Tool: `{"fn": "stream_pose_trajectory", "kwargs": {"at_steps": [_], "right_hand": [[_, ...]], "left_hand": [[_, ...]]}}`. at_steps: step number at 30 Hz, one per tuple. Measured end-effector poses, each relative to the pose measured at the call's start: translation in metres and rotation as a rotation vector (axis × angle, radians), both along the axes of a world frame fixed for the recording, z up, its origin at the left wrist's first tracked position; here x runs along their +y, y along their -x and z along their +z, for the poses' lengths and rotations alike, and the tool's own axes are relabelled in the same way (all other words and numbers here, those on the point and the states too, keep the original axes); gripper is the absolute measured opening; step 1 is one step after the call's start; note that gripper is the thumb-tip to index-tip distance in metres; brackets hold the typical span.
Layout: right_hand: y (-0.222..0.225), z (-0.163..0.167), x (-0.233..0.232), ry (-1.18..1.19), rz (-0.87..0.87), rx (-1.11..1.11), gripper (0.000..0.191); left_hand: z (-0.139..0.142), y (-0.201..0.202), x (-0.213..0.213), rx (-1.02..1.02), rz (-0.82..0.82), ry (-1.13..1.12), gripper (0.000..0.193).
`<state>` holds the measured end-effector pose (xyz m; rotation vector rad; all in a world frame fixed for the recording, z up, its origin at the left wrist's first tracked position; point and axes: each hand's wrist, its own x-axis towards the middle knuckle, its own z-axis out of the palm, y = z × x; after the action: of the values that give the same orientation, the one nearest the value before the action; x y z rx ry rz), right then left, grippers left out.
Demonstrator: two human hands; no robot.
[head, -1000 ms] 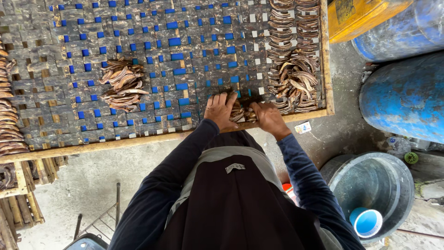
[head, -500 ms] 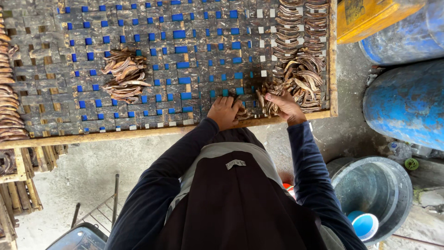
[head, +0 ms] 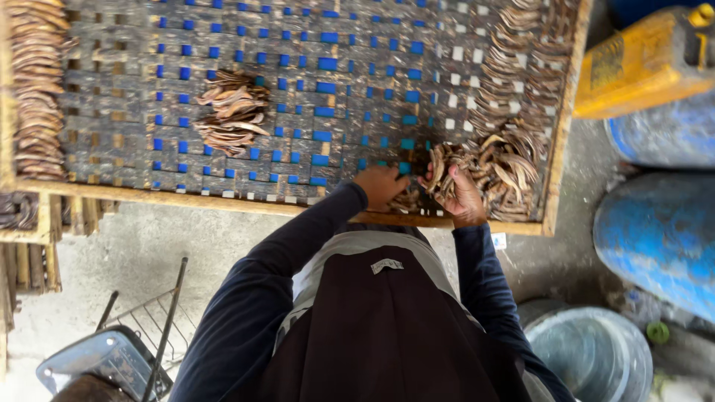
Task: The person gathers dried curved food pieces from large woven drying trays, sweeping them by hand into piles and clearing the tray surface. They then transfer the gathered pieces into a plastic bag set on a stool beside a parked motorcycle, pressing the pieces down into the bag.
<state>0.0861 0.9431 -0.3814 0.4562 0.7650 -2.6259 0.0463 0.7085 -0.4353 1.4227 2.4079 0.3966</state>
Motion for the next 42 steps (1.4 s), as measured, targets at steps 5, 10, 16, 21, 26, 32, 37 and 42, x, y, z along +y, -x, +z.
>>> {"fn": "stream_pose_trajectory", "kwargs": {"at_steps": [5,10,16,21,26,32,37,42], "right_hand": [[0.023,0.001,-0.013,-0.045,0.012,0.022,0.053],[0.043,-0.006,-0.016,-0.014,0.045,-0.018,0.048],[0.065,-0.021,-0.017,0.010,0.035,-0.071,0.041],[0.069,-0.026,-0.018,0.062,-0.014,-0.054,0.036],[0.058,-0.023,-0.040,0.035,-0.115,-0.033,0.038],[0.043,-0.020,-0.090,-0.042,-0.071,-0.047,0.040],[0.032,-0.021,-0.120,-0.088,-0.056,-0.106,0.041],[0.027,-0.021,-0.144,-0.142,-0.036,-0.128,0.046]], "left_hand": [[-0.005,-0.009,-0.007,0.025,0.137,-0.149,0.061],[0.004,-0.016,-0.007,0.166,0.145,-0.171,0.034],[0.017,-0.021,-0.018,-0.021,0.414,-0.297,0.041],[0.027,0.015,-0.079,-0.752,0.721,-0.696,0.029],[0.051,0.038,-0.192,-1.107,1.134,-1.257,0.034],[0.077,0.083,-0.304,-0.373,1.014,-0.572,0.040],[0.045,0.116,-0.312,0.198,0.660,0.374,0.063],[0.025,0.095,-0.300,0.248,0.756,0.106,0.118]]}}
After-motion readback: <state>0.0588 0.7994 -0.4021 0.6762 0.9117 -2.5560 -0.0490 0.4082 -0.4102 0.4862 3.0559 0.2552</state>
